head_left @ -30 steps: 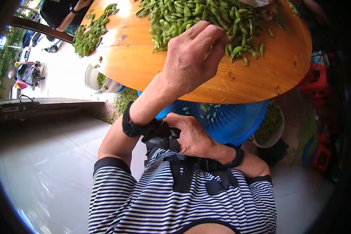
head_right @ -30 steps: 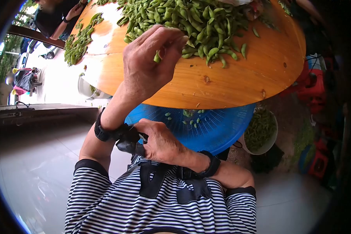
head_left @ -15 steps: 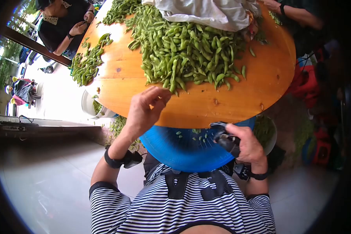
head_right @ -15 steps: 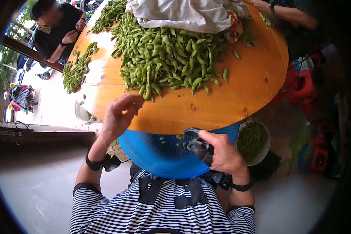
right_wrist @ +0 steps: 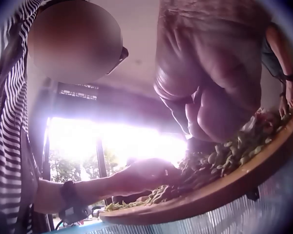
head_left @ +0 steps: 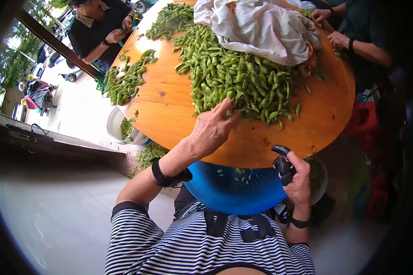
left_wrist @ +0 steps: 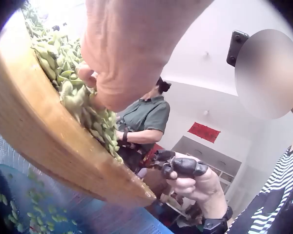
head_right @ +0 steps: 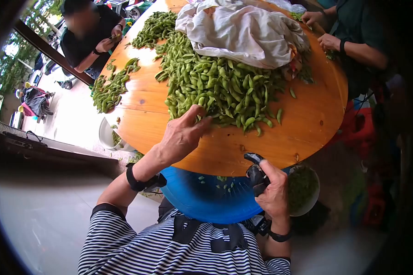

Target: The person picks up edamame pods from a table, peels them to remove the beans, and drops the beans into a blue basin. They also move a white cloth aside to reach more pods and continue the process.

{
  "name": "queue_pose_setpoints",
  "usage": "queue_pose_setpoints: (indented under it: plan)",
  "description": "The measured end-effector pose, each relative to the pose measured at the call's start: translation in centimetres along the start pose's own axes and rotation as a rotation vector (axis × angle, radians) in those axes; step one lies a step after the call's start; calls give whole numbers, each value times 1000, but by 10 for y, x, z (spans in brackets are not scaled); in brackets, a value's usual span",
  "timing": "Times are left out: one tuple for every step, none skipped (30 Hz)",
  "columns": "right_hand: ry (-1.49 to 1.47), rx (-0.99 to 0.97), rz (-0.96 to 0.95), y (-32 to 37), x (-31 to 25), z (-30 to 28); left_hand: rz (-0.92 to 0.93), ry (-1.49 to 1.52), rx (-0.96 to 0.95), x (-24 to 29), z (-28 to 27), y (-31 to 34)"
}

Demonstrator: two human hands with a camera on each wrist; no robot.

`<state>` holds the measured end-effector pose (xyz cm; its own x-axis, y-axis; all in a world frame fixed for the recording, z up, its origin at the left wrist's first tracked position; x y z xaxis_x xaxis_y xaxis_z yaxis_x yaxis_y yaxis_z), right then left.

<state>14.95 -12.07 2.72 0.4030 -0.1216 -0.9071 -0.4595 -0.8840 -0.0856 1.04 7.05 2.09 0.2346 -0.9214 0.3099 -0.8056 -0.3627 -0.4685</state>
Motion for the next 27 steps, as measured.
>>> queue_pose_setpoints:
  plan:
    - [1, 2, -4, 0, -1, 1, 2, -2, 4, 4, 0, -2]
    - [-25, 35, 47, 0, 0, 0, -51, 135, 62, 6, -4, -4]
    - [-52, 65, 99, 0, 2, 1, -109, 270, 120, 7, -6, -3]
    - [-54, 58, 94, -1, 1, 5, -113, 264, 124, 9, -1, -1]
    - [-91, 97, 79, -4, -1, 6, -135, 433, 122, 9, 7, 2]
    - [-128, 135, 64, -7, -3, 7, -154, 603, 121, 11, 13, 5]
    - [-145, 156, 71, -10, -5, 10, -330, 844, -22, 15, 21, 8]
    - [-145, 150, 66, -11, -9, 11, -505, 1084, -171, 25, 26, 13]
    - [-276, 95, 91, -12, -11, 15, -552, 1185, -240, 34, 23, 16]
    - [-407, 39, 119, -13, -12, 19, -571, 1205, -256, 39, 24, 19]
    - [-406, 35, 116, -14, -11, 21, -584, 1216, -258, 40, 30, 22]
    - [-330, 19, 59, -16, -11, 23, -597, 1227, -259, 40, 35, 25]
    - [-255, 4, 4, -18, -12, 25, -598, 1226, -254, 41, 38, 28]
    - [-255, 0, 1, -18, -14, 26, -622, 1237, -199, 41, 37, 30]
    - [-323, -13, 47, -19, -14, 27, -647, 1247, -144, 41, 37, 32]
    - [-391, -27, 93, -20, -14, 29, -649, 1245, -140, 42, 38, 33]
    - [-393, -30, 93, -20, -12, 31, -613, 1176, -107, 44, 36, 32]
    - [-435, -38, 109, -20, -7, 33, -577, 1107, -75, 46, 35, 32]
    - [-477, -46, 123, -20, -4, 34, -560, 1108, -50, 46, 37, 33]
    - [-477, -50, 122, -20, -4, 34, -562, 1107, -46, 46, 36, 33]
    - [-554, -62, 124, -21, -4, 34, -562, 1107, -45, 47, 34, 32]
    - [-632, -75, 126, -22, -4, 33, -562, 1107, -43, 47, 34, 31]
    - [-631, -81, 126, -22, -5, 32, -566, 1107, -38, 47, 37, 33]
    - [-596, -77, 125, -22, -5, 30, -550, 1178, -34, 48, 42, 33]
    - [-562, -73, 125, -22, -5, 29, -534, 1249, -32, 49, 45, 34]
    - [-563, -78, 128, -22, -3, 28, -541, 1248, -29, 48, 46, 35]
    - [-675, -117, 124, -21, -3, 29, -626, 1491, -143, 50, 49, 36]
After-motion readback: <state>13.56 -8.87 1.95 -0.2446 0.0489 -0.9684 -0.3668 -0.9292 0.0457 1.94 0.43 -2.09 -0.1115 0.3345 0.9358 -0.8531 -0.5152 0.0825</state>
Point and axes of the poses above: each hand's wrist, its own y-axis away from the middle knuckle, its own z-axis out of the palm, x = y × z, the point moved 5 cm from there along -y, towards the middle knuckle, and after that the axes turned 3 degrees about -y, right-handed, at the moved point
